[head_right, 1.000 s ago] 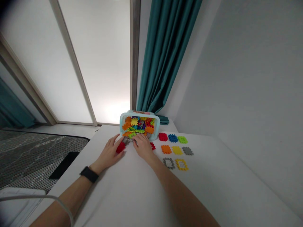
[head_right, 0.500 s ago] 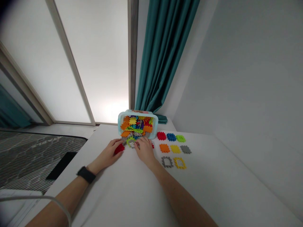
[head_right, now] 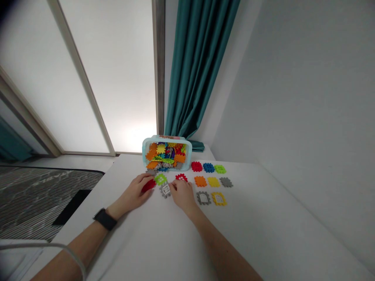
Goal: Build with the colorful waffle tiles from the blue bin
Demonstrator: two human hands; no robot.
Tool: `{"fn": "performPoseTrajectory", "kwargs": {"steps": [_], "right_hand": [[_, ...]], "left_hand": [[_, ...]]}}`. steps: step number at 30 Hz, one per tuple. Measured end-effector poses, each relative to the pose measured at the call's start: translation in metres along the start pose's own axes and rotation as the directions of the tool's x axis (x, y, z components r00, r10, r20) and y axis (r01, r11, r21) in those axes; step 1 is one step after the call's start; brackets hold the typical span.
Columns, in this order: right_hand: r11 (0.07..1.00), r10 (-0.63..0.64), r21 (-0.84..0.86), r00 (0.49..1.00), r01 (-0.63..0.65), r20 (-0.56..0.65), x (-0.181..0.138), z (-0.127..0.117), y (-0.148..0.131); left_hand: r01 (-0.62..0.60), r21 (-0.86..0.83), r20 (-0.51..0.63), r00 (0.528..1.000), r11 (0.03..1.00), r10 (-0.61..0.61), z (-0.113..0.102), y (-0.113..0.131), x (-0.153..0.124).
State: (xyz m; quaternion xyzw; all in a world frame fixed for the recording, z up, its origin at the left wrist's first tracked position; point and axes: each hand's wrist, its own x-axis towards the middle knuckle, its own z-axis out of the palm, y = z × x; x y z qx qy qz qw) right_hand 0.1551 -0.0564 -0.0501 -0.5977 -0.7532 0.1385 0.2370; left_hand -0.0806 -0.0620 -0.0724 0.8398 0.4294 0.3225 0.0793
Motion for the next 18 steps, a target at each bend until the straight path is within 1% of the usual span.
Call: {"fn": "performPoseTrajectory", "kwargs": {"steps": [3,5,6,8,10,12,15,18], "right_hand": [[0.998,-0.016,0.058,1.000,0.015,0.016,-0.008,-0.001,0.003],[0.992,-0.032,0.121,0.999,0.030,0.012,-0.012,0.002,0.004],[0.984,-0.036,0.176,0.999,0.034,0.004,-0.015,0.004,0.005],[0.935,-0.022,0.352,0.999,0.031,-0.029,-0.018,0.010,0.006],[0.871,0.003,0.491,1.000,0.013,-0.031,-0.022,0.014,0.006],[0.828,0.023,0.561,1.000,-0.009,-0.018,-0.025,0.015,0.005],[0.796,0.027,0.605,0.999,-0.012,-0.017,-0.028,0.011,0.001],[0.782,0.018,0.624,1.000,0.002,-0.026,-0.031,0.008,-0.004]], "left_hand": [[-0.006,0.065,0.022,1.000,0.998,0.005,-0.002,0.001,-0.001],[-0.002,0.093,0.011,1.000,0.996,0.001,-0.005,0.004,-0.001],[0.001,0.096,0.000,1.000,0.995,-0.001,-0.006,0.006,-0.001],[0.003,0.070,-0.019,1.000,0.998,-0.001,-0.009,0.013,0.000],[0.001,-0.010,-0.035,0.999,1.000,-0.002,-0.010,0.023,0.001],[0.023,-0.121,-0.067,0.997,0.992,-0.031,-0.008,0.034,0.001],[0.127,-0.336,-0.079,0.984,0.933,-0.162,-0.001,0.048,0.002],[0.235,-0.436,-0.034,0.960,0.869,-0.278,0.007,0.053,0.002]]}}
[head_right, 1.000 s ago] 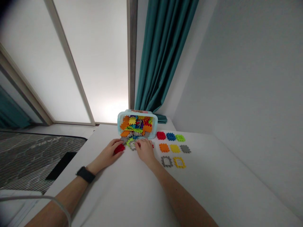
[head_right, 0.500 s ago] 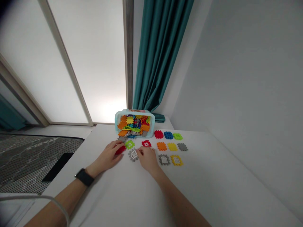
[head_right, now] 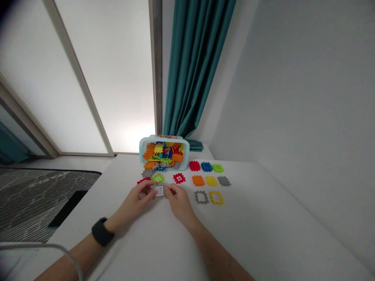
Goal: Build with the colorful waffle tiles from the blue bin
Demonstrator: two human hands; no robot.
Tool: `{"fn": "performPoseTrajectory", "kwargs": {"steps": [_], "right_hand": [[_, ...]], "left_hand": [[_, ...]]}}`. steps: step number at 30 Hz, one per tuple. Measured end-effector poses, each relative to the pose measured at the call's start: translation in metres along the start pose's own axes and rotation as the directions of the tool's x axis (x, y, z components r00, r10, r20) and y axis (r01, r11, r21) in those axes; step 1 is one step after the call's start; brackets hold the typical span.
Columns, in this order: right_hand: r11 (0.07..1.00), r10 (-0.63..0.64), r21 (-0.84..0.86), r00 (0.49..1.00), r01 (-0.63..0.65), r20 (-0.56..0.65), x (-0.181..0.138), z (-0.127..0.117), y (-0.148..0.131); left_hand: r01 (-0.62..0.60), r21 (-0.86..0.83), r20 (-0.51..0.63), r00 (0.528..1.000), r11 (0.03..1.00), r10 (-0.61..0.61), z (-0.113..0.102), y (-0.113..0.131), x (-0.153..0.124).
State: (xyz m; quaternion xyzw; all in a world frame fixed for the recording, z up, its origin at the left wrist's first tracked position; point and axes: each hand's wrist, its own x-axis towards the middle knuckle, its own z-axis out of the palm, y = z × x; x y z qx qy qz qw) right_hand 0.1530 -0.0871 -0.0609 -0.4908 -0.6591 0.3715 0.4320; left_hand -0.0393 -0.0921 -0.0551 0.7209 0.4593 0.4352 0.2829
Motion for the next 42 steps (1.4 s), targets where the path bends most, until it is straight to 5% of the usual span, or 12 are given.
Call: {"fn": "performPoseTrajectory", "kwargs": {"steps": [4,10,17,24,30,33,37,39,42], "right_hand": [[1.000,-0.023,-0.003,1.000,0.023,0.013,-0.003,0.002,-0.005],[0.998,-0.059,-0.006,0.997,0.059,0.053,-0.006,-0.001,-0.011],[0.999,0.022,0.040,0.989,-0.028,0.149,-0.007,0.002,-0.007],[0.984,0.095,0.147,0.994,-0.102,0.052,-0.003,0.001,-0.005],[0.981,0.115,0.145,0.990,-0.127,0.084,-0.003,0.000,-0.008],[0.996,0.027,0.078,0.997,-0.033,0.067,-0.003,-0.002,-0.004],[0.952,-0.259,-0.179,0.965,0.249,-0.033,-0.001,-0.014,-0.002],[0.886,-0.389,-0.274,0.921,0.375,0.003,0.000,-0.021,-0.003],[0.855,-0.425,-0.303,0.903,0.421,0.058,0.000,-0.026,-0.004]], "left_hand": [[0.050,-0.062,0.026,0.998,0.997,-0.049,0.000,-0.004,0.002],[-0.072,-0.008,0.116,0.991,0.997,0.073,-0.004,-0.003,-0.001],[-0.093,0.072,0.002,0.996,0.993,0.093,-0.005,-0.002,-0.001],[-0.253,0.227,0.062,0.968,0.940,0.245,-0.011,0.003,-0.003],[-0.289,0.289,0.001,0.953,0.913,0.302,-0.014,0.000,-0.001],[-0.298,0.281,-0.010,0.950,0.912,0.313,-0.016,-0.004,0.000],[-0.297,0.265,-0.043,0.947,0.917,0.319,-0.017,-0.009,0.001],[-0.300,0.272,-0.055,0.944,0.914,0.326,-0.018,-0.011,0.001],[-0.304,0.281,-0.057,0.942,0.910,0.332,-0.019,-0.012,0.001]]}}
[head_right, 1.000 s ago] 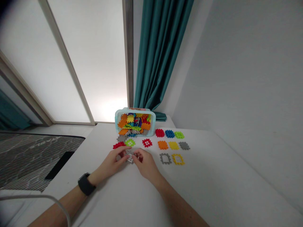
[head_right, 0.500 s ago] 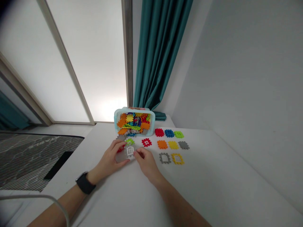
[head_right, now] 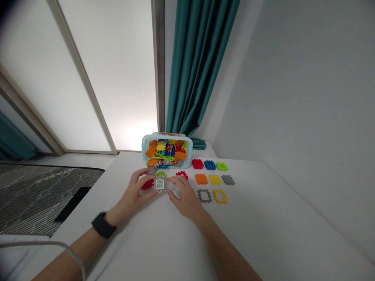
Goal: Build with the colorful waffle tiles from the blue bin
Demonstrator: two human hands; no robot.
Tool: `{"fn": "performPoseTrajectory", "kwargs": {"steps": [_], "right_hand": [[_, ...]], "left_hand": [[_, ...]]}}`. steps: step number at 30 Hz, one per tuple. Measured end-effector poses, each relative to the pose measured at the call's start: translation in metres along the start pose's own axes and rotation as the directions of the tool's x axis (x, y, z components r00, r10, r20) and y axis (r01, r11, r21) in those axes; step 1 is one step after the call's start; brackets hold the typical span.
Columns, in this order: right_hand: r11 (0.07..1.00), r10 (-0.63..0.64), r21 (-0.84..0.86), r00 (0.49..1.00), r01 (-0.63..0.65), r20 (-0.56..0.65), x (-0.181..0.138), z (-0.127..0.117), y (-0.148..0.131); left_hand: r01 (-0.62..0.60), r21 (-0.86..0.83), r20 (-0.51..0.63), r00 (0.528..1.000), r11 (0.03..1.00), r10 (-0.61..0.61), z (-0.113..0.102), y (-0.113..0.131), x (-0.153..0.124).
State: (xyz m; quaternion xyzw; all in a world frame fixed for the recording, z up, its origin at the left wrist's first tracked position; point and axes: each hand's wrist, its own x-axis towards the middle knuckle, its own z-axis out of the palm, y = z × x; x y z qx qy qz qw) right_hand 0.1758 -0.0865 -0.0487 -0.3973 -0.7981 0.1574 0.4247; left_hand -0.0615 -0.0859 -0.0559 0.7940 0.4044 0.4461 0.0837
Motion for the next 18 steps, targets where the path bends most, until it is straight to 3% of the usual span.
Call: {"fn": "performPoseTrajectory", "kwargs": {"steps": [6,18], "right_hand": [[0.999,0.036,0.025,0.998,-0.037,0.050,-0.0028,0.0042,0.0017],[1.000,-0.028,-0.006,0.999,0.029,0.024,-0.0031,0.0059,0.0041]], "left_hand": [[0.024,-0.039,0.039,0.999,0.999,-0.022,-0.0015,0.0020,0.0001],[0.000,-0.029,0.041,0.999,1.000,0.001,-0.0004,0.0046,0.0013]]}}
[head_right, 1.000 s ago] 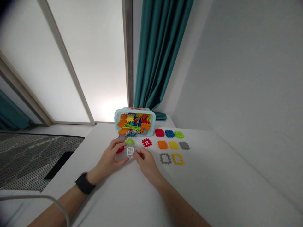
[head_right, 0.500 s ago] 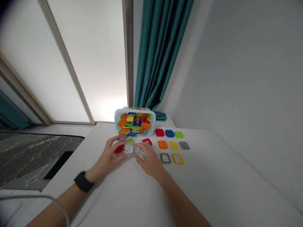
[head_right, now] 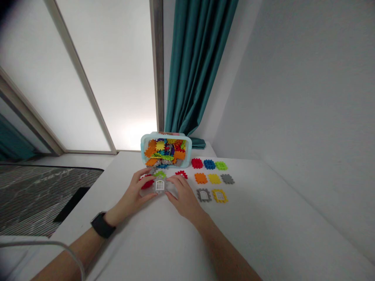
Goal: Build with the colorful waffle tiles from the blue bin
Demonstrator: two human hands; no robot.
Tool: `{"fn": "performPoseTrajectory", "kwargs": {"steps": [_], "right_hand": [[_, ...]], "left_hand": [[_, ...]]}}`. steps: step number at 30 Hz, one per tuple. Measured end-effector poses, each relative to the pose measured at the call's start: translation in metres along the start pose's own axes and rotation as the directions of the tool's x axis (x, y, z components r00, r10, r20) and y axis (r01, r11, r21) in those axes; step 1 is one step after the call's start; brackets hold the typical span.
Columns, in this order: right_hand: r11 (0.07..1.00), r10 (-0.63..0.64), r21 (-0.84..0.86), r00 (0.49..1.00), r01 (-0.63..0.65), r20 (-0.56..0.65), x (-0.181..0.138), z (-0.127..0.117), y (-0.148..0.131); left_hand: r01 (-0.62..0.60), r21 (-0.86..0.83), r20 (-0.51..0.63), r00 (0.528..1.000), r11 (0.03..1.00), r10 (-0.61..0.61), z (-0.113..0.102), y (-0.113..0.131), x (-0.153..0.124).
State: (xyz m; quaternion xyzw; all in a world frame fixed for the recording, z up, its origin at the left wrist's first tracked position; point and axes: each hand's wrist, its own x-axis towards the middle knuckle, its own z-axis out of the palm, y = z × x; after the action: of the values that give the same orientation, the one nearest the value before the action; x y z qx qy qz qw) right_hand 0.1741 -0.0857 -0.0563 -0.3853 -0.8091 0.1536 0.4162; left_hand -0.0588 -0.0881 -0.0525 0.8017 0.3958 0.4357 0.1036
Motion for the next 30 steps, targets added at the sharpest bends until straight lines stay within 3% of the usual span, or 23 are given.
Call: {"fn": "performPoseTrajectory", "kwargs": {"steps": [19,26,30], "right_hand": [[1.000,-0.010,0.001,0.999,0.010,-0.036,-0.0005,0.0013,-0.0017],[0.982,-0.172,-0.079,0.985,0.169,-0.028,-0.0001,0.0007,-0.0032],[0.973,-0.227,-0.041,0.974,0.227,-0.011,0.0006,-0.0013,-0.0054]], "left_hand": [[-0.009,-0.015,0.010,1.000,1.000,0.009,0.0012,-0.0012,0.0005],[0.015,-0.076,0.033,0.999,0.997,-0.012,-0.0011,-0.0002,0.0018],[0.043,-0.123,0.074,0.997,0.991,-0.034,-0.0018,0.0029,0.0024]]}}
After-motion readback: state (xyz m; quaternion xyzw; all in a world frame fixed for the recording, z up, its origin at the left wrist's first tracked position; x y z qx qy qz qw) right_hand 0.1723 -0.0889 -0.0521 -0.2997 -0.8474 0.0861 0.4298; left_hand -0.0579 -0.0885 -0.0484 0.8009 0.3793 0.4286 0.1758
